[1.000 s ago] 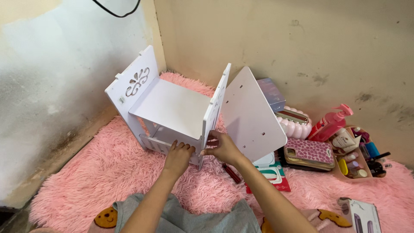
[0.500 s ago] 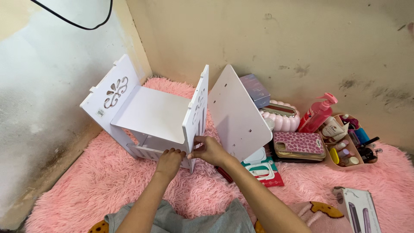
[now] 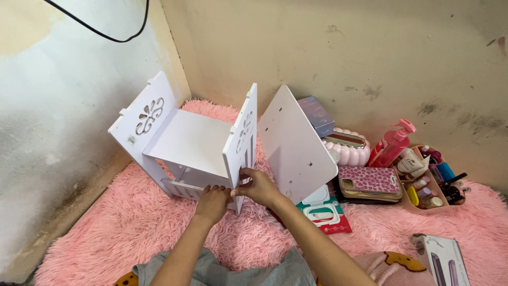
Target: The person assembles a white plastic storage unit on a pink rug. They connect side panels, insert a top shelf, and fit a slatted front panel into the frame.
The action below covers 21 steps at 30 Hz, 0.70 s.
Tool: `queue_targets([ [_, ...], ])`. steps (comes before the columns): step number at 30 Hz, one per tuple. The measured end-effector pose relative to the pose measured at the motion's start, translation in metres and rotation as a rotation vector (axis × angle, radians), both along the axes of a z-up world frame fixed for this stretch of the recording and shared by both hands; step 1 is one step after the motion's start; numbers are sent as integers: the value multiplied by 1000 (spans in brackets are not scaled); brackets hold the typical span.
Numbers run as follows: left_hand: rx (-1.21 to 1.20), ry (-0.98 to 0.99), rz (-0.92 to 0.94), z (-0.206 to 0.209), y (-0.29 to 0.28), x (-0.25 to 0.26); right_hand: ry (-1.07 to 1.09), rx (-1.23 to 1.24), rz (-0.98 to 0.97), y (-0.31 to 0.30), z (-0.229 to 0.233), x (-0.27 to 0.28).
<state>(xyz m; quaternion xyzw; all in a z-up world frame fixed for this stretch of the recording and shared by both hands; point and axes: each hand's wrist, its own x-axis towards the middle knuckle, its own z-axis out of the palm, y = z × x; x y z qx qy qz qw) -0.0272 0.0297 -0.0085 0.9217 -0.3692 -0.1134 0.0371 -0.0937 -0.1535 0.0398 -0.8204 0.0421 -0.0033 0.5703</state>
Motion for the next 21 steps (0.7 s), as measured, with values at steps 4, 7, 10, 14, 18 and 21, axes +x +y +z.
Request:
queue_targets([
  [4,18,116,204,34,-7,-20,-8,77,-21,0,-6,0],
  [7,67,153,315,39,-17,-33,-3,106,-8,1,-8,-1],
  [10,-47,93,311,30,-20,-31,12,67,-8,1,-6,-1],
  [14,-131,69,236,10,-11,-17,34,103,2,0,-2,-2],
  [18,-197,35,166,-10,-6,-8,22,89,-7,3,0,-2],
  [21,-201,-14,127,-19,-7,-6,32,60,-18,5,0,-2],
])
